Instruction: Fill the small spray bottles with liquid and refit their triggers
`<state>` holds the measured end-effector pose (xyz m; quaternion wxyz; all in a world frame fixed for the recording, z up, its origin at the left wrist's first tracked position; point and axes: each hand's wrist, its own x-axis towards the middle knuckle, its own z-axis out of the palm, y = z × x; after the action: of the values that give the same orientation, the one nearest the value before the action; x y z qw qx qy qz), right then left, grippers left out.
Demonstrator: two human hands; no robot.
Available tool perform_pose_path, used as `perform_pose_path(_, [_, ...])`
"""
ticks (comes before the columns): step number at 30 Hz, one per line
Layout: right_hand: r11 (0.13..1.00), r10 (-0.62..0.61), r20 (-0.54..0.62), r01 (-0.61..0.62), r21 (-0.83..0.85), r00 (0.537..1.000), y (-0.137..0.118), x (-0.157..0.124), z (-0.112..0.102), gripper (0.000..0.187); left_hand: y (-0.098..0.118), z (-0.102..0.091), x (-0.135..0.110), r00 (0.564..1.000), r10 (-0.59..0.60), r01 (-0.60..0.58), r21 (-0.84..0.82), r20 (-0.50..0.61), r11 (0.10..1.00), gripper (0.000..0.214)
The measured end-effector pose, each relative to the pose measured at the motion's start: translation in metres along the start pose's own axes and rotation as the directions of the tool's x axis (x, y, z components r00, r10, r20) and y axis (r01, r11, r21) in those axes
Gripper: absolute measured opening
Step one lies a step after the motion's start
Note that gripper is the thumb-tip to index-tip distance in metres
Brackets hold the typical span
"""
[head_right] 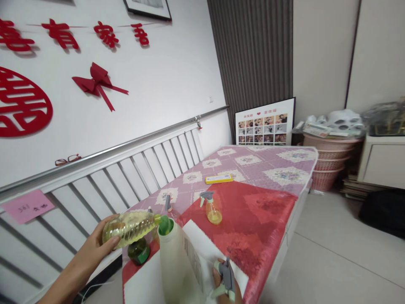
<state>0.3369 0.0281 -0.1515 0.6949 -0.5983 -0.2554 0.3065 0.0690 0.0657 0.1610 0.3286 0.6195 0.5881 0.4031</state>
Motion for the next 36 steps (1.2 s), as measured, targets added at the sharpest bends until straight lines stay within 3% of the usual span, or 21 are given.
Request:
perform_pose_path(13, [0.999, 0.032, -0.028, -0.032, 0.002, 0.999, 0.003, -0.001, 0.003, 0.059, 0.004, -0.001, 0.000, 1.000, 0.011, -0.011, 0.021, 0.000, 1.000, 0.071])
perform_pose_path(20, [0.998, 0.055, 0.058, -0.055, -0.001, 0.997, 0.010, 0.008, -0.007, 0.058, 0.007, 0.001, 0.000, 0.999, 0.025, -0.024, 0.042, -0.030, 0.999, 0.069])
perform_pose_path(27, [0.999, 0.046, 0.036, -0.047, 0.014, 0.998, -0.003, 0.001, -0.004, 0.056, 0.009, 0.001, -0.001, 0.999, 0.035, -0.033, 0.057, -0.028, 0.998, 0.069])
perform_pose_path(36, [0.998, 0.057, 0.071, -0.057, 0.000, 0.996, 0.008, 0.008, -0.009, 0.056, 0.010, -0.001, -0.001, 0.998, 0.051, -0.047, 0.087, -0.047, 0.995, 0.069])
